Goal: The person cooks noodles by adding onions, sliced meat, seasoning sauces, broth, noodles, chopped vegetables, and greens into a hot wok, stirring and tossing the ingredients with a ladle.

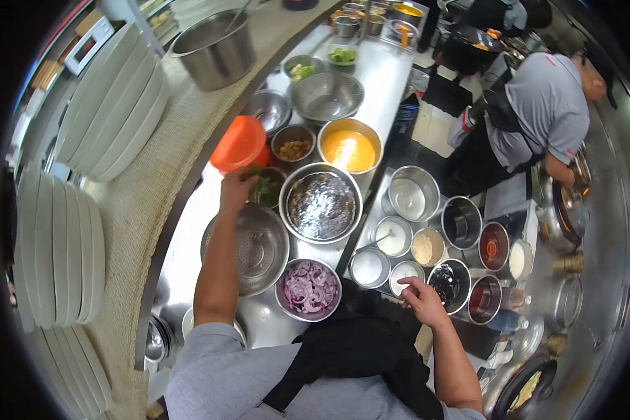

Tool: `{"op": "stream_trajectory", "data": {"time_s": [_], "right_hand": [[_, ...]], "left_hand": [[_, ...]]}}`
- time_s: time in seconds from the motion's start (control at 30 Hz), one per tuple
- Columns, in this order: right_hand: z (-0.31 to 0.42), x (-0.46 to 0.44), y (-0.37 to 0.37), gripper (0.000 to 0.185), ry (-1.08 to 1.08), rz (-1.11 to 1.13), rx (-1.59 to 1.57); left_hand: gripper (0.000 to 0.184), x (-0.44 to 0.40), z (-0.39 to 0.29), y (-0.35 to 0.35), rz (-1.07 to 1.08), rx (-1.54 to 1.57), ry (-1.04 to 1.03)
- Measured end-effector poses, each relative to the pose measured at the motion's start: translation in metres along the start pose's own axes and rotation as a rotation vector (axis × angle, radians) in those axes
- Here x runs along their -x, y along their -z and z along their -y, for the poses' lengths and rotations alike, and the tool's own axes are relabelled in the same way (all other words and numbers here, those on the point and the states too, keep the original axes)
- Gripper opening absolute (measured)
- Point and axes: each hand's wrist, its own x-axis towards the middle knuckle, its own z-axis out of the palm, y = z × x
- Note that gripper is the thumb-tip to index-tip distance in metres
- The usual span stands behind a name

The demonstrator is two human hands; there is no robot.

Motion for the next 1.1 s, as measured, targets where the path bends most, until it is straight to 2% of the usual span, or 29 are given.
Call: {"op": "stream_trajectory", "data": {"time_s": [0.1, 0.17, 0.23, 0.27, 0.33, 0.43, 0.53, 0.63, 0.73, 0.8, 0.9, 0.93, 1.0, 1.07, 1.1], "right_hand": [[-0.022, 0.022, 0.006, 0.026, -0.074, -0.086, -0.101], [-0.035, 0.043, 0.008, 0.025, -0.101, -0.176, -0.188], [-0.062, 0.062, 0.013, 0.024, -0.071, -0.273, -0.299], [-0.077, 0.073, 0.014, 0.023, -0.063, -0.311, -0.336], [-0.107, 0.099, 0.018, 0.023, -0.051, -0.369, -0.360], [-0.157, 0.152, 0.020, 0.023, -0.060, -0.506, -0.413], [-0.225, 0.223, 0.010, 0.023, -0.049, -0.648, -0.483], [-0.286, 0.322, -0.006, 0.024, -0.039, -0.842, -0.542], [-0.344, 0.430, -0.046, 0.025, -0.087, -1.112, -0.768], [-0.375, 0.502, -0.088, 0.025, -0.139, -1.317, -0.862], [-0.399, 0.588, -0.146, 0.026, -0.196, -1.655, -0.971], [-0.407, 0.607, -0.166, 0.026, -0.201, -1.757, -1.025], [-0.417, 0.631, -0.195, 0.026, -0.200, -1.864, -1.086], [-0.422, 0.641, -0.217, 0.024, -0.288, -2.041, -1.226], [-0.430, 0.638, -0.226, 0.024, -0.286, -2.050, -1.232]], "left_hand": [[0.020, 0.019, -0.019, -0.003, -0.019, 0.665, 0.077], [0.019, 0.050, -0.067, -0.017, -0.008, 0.976, 0.088], [0.015, 0.076, -0.100, -0.048, 0.188, 1.060, 0.003], [0.011, 0.098, -0.136, -0.062, 0.309, 1.120, 0.073], [0.010, 0.128, -0.179, -0.112, 0.551, 1.175, 0.047], [0.009, 0.200, -0.258, -0.195, 0.892, 1.179, 0.098], [0.008, 0.291, -0.321, -0.294, 1.220, 1.088, 0.033], [0.009, 0.413, -0.379, -0.381, 1.489, 0.996, 0.024], [0.006, 0.549, -0.431, -0.445, 1.728, 0.832, 0.018], [0.005, 0.638, -0.466, -0.481, 1.765, 0.787, 0.050], [0.010, 0.750, -0.533, -0.531, 1.930, 0.834, -0.019], [0.010, 0.786, -0.558, -0.537, 1.902, 0.830, -0.036], [0.019, 0.850, -0.599, -0.581, 1.976, 0.830, -0.054], [0.036, 0.908, -0.631, -0.617, 1.881, 0.720, -0.124], [0.043, 0.930, -0.643, -0.635, 1.853, 0.677, -0.195]]}}
